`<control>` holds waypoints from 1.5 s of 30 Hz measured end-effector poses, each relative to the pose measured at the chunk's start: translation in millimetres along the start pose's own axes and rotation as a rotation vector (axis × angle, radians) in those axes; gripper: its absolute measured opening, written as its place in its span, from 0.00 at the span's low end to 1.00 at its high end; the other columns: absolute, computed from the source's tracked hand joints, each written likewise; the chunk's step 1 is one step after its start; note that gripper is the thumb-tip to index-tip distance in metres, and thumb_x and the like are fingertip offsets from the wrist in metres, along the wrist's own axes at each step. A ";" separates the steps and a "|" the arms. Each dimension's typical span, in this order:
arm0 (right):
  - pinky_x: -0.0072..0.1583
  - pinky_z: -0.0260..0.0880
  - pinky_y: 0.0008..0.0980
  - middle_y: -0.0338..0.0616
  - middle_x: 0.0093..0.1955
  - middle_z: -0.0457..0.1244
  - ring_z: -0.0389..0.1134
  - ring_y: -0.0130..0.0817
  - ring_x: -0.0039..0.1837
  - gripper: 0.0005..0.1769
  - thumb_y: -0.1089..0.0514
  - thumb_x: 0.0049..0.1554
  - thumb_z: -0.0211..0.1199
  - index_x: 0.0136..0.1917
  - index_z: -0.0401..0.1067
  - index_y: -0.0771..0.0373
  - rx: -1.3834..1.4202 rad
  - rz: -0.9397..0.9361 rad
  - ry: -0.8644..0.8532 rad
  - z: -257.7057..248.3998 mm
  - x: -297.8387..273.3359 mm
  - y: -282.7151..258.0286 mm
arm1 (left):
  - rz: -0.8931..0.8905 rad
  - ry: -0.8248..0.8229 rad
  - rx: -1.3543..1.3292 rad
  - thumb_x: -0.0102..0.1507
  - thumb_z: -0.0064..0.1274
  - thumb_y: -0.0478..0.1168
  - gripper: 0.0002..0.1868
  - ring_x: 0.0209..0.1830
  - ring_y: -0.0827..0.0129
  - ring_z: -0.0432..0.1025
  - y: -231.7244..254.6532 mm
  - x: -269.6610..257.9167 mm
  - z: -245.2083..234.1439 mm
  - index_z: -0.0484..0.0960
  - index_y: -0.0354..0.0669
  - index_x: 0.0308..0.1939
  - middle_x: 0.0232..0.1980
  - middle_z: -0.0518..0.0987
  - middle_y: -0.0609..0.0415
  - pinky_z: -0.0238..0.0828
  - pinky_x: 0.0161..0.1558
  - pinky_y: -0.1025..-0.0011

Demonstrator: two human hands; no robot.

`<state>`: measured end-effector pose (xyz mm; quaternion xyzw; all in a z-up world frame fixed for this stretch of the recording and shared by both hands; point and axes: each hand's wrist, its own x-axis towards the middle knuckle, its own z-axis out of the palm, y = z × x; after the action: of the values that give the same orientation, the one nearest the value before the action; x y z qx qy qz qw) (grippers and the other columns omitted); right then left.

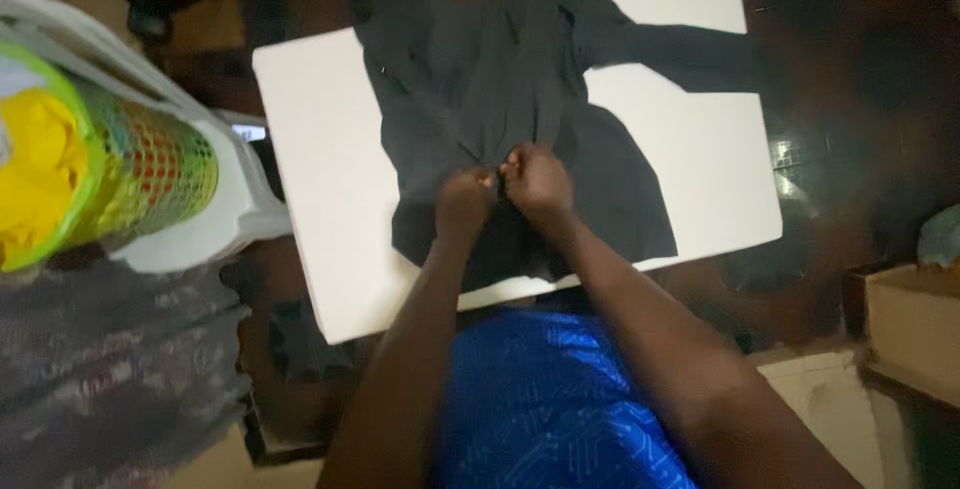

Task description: The person straightens a black shirt on a white table by spreading it out and smoothing the fabric by hand.

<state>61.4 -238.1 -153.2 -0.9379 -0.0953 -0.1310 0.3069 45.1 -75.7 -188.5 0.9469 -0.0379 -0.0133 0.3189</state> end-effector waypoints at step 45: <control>0.39 0.60 0.20 0.29 0.35 0.61 0.60 0.16 0.37 0.09 0.60 0.55 0.71 0.46 0.72 0.62 0.937 0.813 -0.377 -157.0 -6.4 -107.0 | -0.257 0.100 -0.650 0.67 0.56 0.39 0.10 0.33 0.76 0.77 138.6 -64.8 -143.9 0.85 0.37 0.48 0.36 0.85 0.54 0.73 0.38 0.75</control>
<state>-1.8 -248.1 25.8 -0.6726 0.1683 0.2181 0.6868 -21.2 -93.8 10.0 0.7926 0.1034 -0.0181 0.6006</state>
